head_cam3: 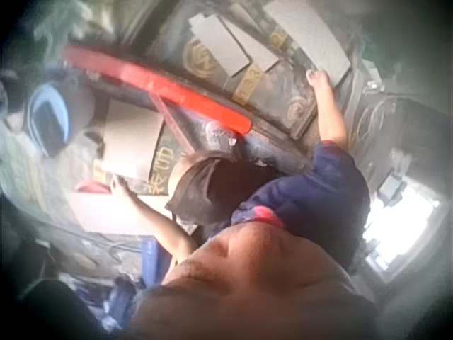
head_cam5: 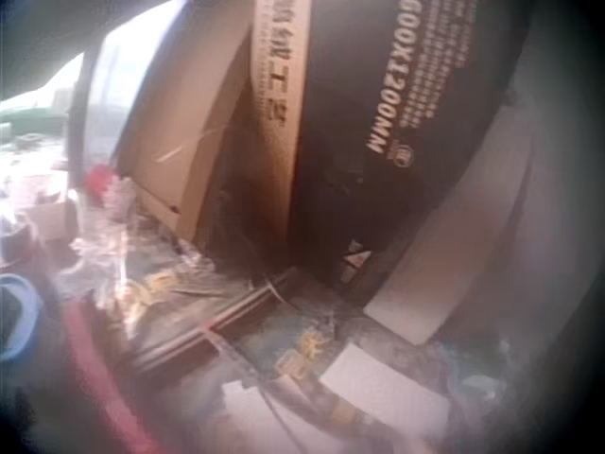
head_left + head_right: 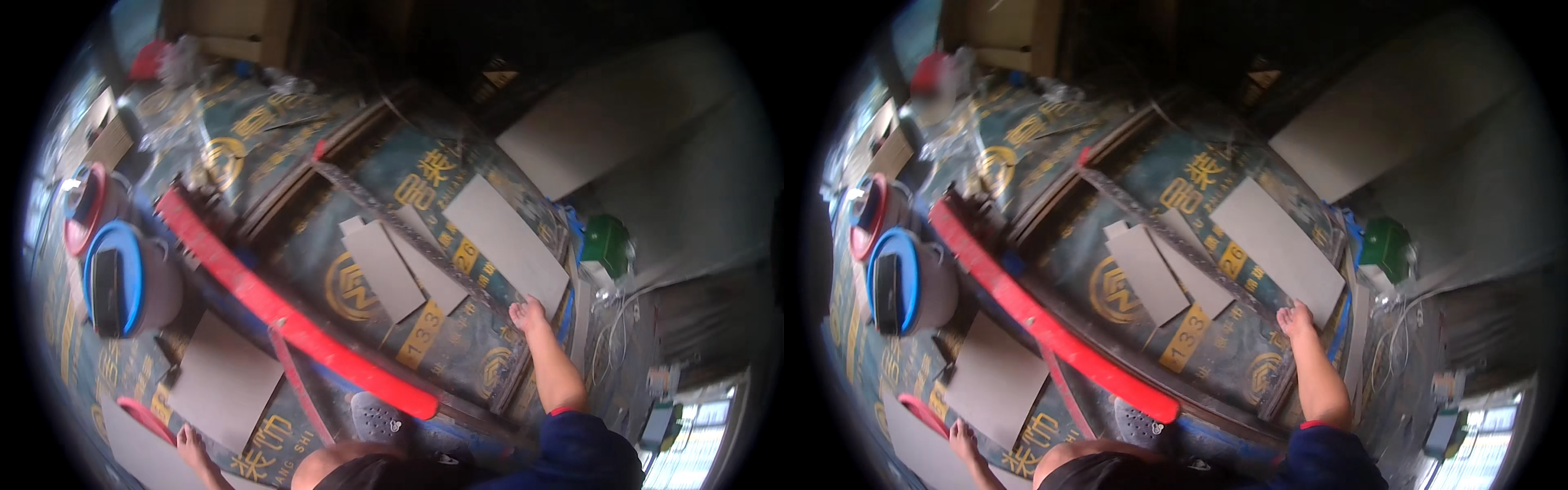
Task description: The person cuts tiles using a tile cutter.
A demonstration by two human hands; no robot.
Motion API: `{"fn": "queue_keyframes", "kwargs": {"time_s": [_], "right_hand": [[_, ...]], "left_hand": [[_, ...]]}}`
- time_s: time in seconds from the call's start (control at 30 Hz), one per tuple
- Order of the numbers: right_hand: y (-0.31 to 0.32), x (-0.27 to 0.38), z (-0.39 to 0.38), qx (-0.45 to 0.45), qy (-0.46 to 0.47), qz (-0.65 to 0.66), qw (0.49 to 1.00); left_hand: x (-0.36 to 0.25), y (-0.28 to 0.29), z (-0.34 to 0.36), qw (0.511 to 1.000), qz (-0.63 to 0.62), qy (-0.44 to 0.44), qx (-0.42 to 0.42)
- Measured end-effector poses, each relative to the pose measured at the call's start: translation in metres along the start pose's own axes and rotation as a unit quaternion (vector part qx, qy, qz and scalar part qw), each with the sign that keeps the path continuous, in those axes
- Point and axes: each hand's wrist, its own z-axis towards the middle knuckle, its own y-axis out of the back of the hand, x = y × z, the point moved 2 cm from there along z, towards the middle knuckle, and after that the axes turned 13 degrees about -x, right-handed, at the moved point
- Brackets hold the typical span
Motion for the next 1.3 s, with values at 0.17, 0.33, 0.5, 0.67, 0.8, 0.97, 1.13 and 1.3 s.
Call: {"fn": "queue_keyframes", "kwargs": {"time_s": [0.17,0.33,0.5,0.67,0.8,0.97,1.13,1.3], "right_hand": [[0.043,0.012,0.049,0.084,-0.071,0.112,0.988],[-0.007,-0.001,0.073,0.094,-0.134,0.201,0.966],[-0.044,0.011,0.071,0.041,-0.089,0.301,0.949],[-0.041,0.074,0.054,0.059,-0.032,0.319,0.945],[-0.041,0.139,0.03,0.096,-0.028,0.311,0.945],[-0.045,0.148,-0.038,0.11,0.068,0.298,0.946],[0.028,0.164,-0.176,0.233,0.292,0.221,0.901],[0.129,0.209,-0.356,0.14,0.571,0.181,0.788]], "left_hand": [[-0.012,-0.016,0.012,0.999,-0.005,-0.006,0.038],[-0.064,-0.01,0.01,0.997,0.022,-0.071,0.022],[-0.106,0.014,0.032,0.988,-0.023,-0.14,0.063],[-0.149,0.013,-0.005,0.982,-0.075,-0.171,0.024],[-0.179,-0.007,-0.031,0.974,-0.11,-0.158,0.12],[-0.247,-0.012,-0.082,0.94,-0.039,-0.295,0.165],[-0.3,0.027,-0.105,0.923,-0.036,-0.326,0.199],[-0.308,0.04,-0.108,0.918,-0.088,-0.326,0.206]]}}
